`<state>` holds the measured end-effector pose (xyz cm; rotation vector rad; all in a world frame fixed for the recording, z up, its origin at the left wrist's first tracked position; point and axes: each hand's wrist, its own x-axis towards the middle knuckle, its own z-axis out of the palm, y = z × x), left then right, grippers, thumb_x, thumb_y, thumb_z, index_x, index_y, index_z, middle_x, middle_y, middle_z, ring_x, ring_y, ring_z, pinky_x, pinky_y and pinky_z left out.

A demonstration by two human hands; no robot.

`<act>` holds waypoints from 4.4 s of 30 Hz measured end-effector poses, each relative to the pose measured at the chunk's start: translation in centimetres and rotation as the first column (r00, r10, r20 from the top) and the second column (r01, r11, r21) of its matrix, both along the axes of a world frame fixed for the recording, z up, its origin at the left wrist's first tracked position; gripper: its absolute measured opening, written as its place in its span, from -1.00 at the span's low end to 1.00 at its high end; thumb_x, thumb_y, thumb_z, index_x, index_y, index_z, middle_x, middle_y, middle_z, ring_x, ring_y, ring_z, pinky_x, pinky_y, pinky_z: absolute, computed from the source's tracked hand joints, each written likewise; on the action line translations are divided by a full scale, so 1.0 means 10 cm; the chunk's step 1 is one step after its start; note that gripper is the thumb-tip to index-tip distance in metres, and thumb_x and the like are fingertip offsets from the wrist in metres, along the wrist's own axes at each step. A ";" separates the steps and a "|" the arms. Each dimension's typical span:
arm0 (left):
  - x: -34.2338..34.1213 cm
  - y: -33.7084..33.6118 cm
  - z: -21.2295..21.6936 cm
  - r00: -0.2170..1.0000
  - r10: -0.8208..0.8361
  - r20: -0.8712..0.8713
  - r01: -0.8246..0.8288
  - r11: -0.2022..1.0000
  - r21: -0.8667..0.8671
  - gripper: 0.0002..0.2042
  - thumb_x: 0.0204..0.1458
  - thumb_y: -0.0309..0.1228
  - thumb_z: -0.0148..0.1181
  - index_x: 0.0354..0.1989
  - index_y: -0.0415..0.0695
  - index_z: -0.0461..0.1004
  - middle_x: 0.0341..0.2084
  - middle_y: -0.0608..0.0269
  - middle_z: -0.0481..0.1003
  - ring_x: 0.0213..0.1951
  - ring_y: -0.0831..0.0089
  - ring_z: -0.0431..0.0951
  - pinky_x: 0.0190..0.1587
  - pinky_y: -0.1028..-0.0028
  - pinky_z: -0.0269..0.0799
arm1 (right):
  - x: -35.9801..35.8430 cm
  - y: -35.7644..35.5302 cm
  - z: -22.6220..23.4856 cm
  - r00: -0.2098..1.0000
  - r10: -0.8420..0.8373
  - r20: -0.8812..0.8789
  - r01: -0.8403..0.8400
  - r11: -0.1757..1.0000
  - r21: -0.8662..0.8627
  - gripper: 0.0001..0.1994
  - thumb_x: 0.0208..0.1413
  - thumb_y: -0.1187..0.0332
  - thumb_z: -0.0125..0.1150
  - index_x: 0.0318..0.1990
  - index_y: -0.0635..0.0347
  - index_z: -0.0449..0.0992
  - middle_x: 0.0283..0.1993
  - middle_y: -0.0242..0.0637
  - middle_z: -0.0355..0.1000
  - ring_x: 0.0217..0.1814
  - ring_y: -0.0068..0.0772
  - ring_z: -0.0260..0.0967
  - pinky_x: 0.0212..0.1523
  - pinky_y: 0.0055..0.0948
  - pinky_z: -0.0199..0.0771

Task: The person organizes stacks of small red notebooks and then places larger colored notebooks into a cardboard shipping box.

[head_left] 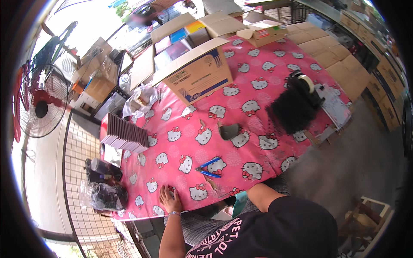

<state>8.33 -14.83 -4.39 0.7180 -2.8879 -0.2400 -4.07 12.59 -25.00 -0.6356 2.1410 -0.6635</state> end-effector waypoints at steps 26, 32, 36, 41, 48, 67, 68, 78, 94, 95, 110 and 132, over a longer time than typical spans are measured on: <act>-0.04 0.03 0.02 1.000 -0.010 0.024 0.011 1.000 -0.024 -0.46 0.14 -0.11 0.05 0.29 0.02 0.23 0.34 0.14 0.18 0.38 0.16 0.10 0.39 0.10 -0.13 | 0.19 -0.26 -0.30 1.000 -0.005 -0.013 0.006 1.000 0.017 -0.63 0.14 0.16 0.08 -0.02 0.17 0.57 0.04 0.00 0.51 0.06 -0.01 0.47 0.05 -0.11 0.44; 0.07 -0.02 0.04 0.999 -0.004 0.032 0.005 0.999 -0.035 -0.45 0.15 -0.09 0.04 0.30 0.00 0.23 0.34 0.12 0.17 0.38 0.16 0.10 0.39 0.12 -0.13 | 0.24 -0.34 -0.22 0.999 0.011 -0.041 -0.011 1.000 0.013 -0.64 0.14 0.17 0.08 -0.02 0.17 0.58 0.04 0.00 0.51 0.06 -0.01 0.47 0.05 -0.10 0.44; 0.04 -0.06 0.03 1.000 -0.007 0.012 0.007 1.000 -0.024 -0.45 0.15 -0.07 0.04 0.30 0.01 0.23 0.34 0.10 0.17 0.38 0.16 0.10 0.39 0.11 -0.13 | 0.51 -0.43 -0.02 0.993 0.027 -0.112 -0.032 0.998 -0.044 -0.64 0.13 0.18 0.08 -0.02 0.17 0.58 0.04 0.00 0.51 0.06 -0.02 0.48 0.05 -0.10 0.45; -0.26 0.10 -0.04 0.997 -0.071 0.012 0.071 0.998 0.002 -0.45 0.17 -0.05 0.03 0.31 0.02 0.22 0.35 0.10 0.16 0.39 0.16 0.09 0.40 0.10 -0.14 | 1.35 -0.30 0.51 0.899 -0.142 -0.413 0.087 0.985 -0.149 -0.64 0.08 0.23 0.08 -0.03 0.20 0.58 -0.02 0.03 0.53 0.00 0.01 0.50 -0.01 -0.06 0.47; 0.02 0.27 0.06 0.919 -0.180 -0.350 0.367 0.716 0.595 -0.69 0.24 -0.31 0.03 -0.02 -0.28 0.52 0.07 0.05 0.47 0.08 0.20 0.47 0.15 0.24 0.34 | 0.72 0.68 2.10 0.931 0.034 -0.362 -0.278 0.709 -0.648 -0.71 0.11 0.38 0.05 -0.02 0.21 0.53 -0.10 -0.11 0.52 -0.06 -0.09 0.49 -0.10 -0.20 0.52; -0.25 2.14 1.55 0.649 -0.388 -0.654 0.760 0.365 0.537 -0.76 -0.01 -0.60 0.32 -0.12 -0.24 0.57 -0.34 0.18 0.58 -0.34 0.49 0.58 -0.26 0.53 0.46 | 0.85 1.21 3.01 0.785 -0.065 0.616 0.606 0.285 -0.742 -0.72 0.36 0.32 -0.02 0.13 0.17 0.44 -0.18 -0.46 0.44 -0.36 -0.69 0.27 -0.33 -0.62 0.29; -0.26 2.12 1.54 0.646 -0.378 -0.663 0.761 0.380 0.525 -0.75 -0.02 -0.60 0.33 -0.13 -0.23 0.57 -0.34 0.18 0.58 -0.34 0.49 0.58 -0.27 0.53 0.46 | 0.85 1.17 2.99 0.789 -0.050 0.613 0.601 0.271 -0.752 -0.71 0.36 0.32 -0.03 0.15 0.16 0.43 -0.17 -0.46 0.44 -0.35 -0.69 0.29 -0.32 -0.62 0.31; -0.63 2.02 1.43 0.877 -0.103 -0.470 0.481 0.175 0.859 -0.87 0.07 -0.50 0.31 -0.27 -0.27 0.51 -0.40 0.25 0.56 -0.39 0.50 0.56 -0.31 0.54 0.46 | 0.62 0.99 3.11 0.818 -0.084 0.570 0.565 0.305 -0.767 -0.67 0.40 0.30 -0.10 0.23 0.16 0.32 -0.12 -0.39 0.46 -0.27 -0.60 0.42 -0.23 -0.55 0.42; -1.66 1.24 0.70 0.873 -0.482 -0.075 0.403 0.626 0.668 -0.66 0.04 -0.36 0.28 0.00 -0.18 0.49 -0.09 0.02 0.52 -0.04 0.17 0.51 0.04 0.32 0.41 | -0.84 1.44 2.92 0.639 -0.640 -0.427 0.592 0.764 -0.259 -0.56 0.21 0.20 0.12 0.19 0.17 0.36 -0.04 -0.14 0.49 -0.17 -0.25 0.50 -0.16 -0.31 0.53; -1.57 1.15 0.50 0.803 -0.594 -0.048 0.526 0.670 0.524 -0.57 -0.02 -0.35 0.32 0.06 -0.16 0.46 0.06 -0.05 0.46 0.11 0.05 0.44 0.14 0.25 0.36 | -0.94 1.46 2.93 0.604 -0.516 -0.608 0.618 0.785 -0.052 -0.54 0.15 0.20 0.17 0.18 0.14 0.37 0.01 -0.11 0.47 -0.08 -0.17 0.50 -0.08 -0.25 0.52; -1.35 0.77 0.52 0.588 -0.752 0.297 0.610 0.654 0.448 -0.68 -0.12 -0.19 0.36 -0.13 0.17 0.59 0.15 0.11 0.37 0.11 0.08 0.44 0.13 0.13 0.36 | -2.07 1.44 3.67 0.762 0.214 -0.612 -0.142 0.976 0.164 -0.64 -0.01 0.10 0.23 -0.01 -0.20 0.60 0.32 -0.19 0.30 0.43 0.07 0.09 0.37 0.28 -0.05; -4.96 1.46 2.96 0.574 -0.812 -0.111 0.818 0.575 0.017 -0.42 0.17 0.11 -0.01 0.21 -0.06 0.36 0.27 0.06 0.28 0.36 0.04 0.13 0.36 -0.22 -0.19 | -5.24 0.64 5.31 0.808 0.373 -0.457 -0.112 0.858 0.502 -0.68 0.07 0.39 -0.02 -0.12 0.35 0.58 -0.09 0.06 0.53 -0.02 0.03 0.48 0.05 -0.16 0.44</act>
